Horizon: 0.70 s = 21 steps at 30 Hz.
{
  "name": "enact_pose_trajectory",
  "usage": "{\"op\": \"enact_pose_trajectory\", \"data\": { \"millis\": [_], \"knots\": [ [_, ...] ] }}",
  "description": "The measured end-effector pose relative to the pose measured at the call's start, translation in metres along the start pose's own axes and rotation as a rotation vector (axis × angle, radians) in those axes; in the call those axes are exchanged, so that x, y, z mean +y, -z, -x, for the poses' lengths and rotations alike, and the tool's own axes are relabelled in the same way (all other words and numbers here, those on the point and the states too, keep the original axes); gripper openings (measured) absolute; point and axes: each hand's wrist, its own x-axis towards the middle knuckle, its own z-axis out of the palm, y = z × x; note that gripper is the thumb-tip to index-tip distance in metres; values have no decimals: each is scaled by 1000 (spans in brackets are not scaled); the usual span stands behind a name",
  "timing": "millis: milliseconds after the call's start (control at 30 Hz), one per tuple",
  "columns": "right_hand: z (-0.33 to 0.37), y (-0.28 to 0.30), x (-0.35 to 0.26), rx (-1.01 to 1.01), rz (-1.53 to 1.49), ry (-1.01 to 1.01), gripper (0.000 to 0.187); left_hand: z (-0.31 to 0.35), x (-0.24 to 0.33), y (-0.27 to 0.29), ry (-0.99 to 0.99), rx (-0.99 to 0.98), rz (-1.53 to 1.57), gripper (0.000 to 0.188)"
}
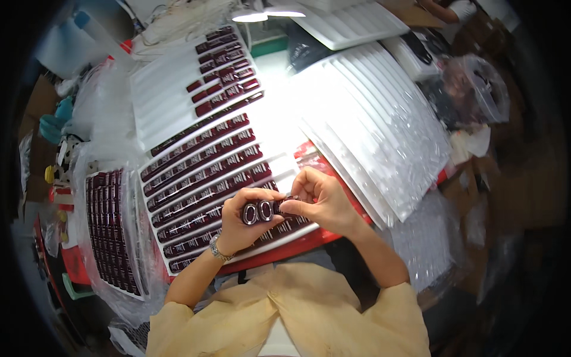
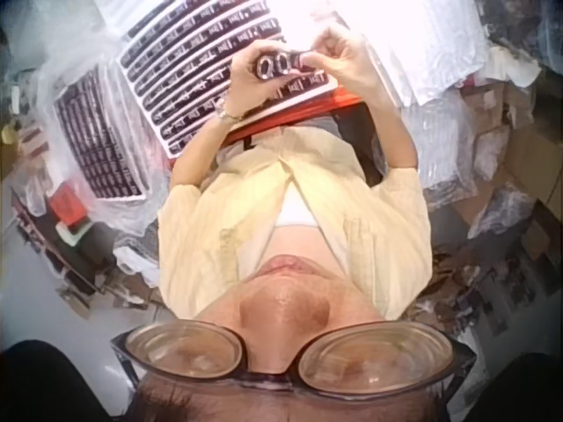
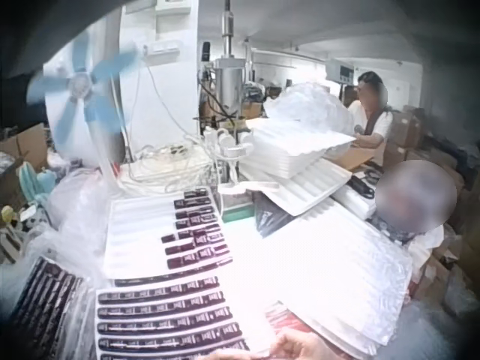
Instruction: The person unpacks a stack of white foam trays and places them on a red table. They then pick up small dark red bottles from a larger tray and place them one by one into the slots of the empty foam trays. The person continues this repetitive packing process throughout the video.
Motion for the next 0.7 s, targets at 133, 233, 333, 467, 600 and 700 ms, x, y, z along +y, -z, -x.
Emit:
{"op": "enact_pose_trajectory", "data": {
  "millis": [133, 233, 333, 467, 600, 700],
  "knots": [
    [-27, -9, 20, 107, 426, 310, 58, -24, -5, 35, 121, 103, 46, 35],
    [-22, -7, 41, 371, 347, 339, 32, -82, -22, 104, 89, 359, -56, 33],
    [-7, 6, 74, 538, 386, 107, 14, -158, -60, 198, -40, 557, -492, 33],
    [-11, 9, 107, 661, 309, 121, 14, -244, -98, 267, -77, 598, -861, 37],
    [-20, 12, 111, 665, 384, 145, 15, -276, -116, 292, 55, 485, -1108, 40],
    [-17, 12, 108, 667, 400, 130, 14, -270, -125, 297, 27, 214, -1210, 59]
  ]
}}
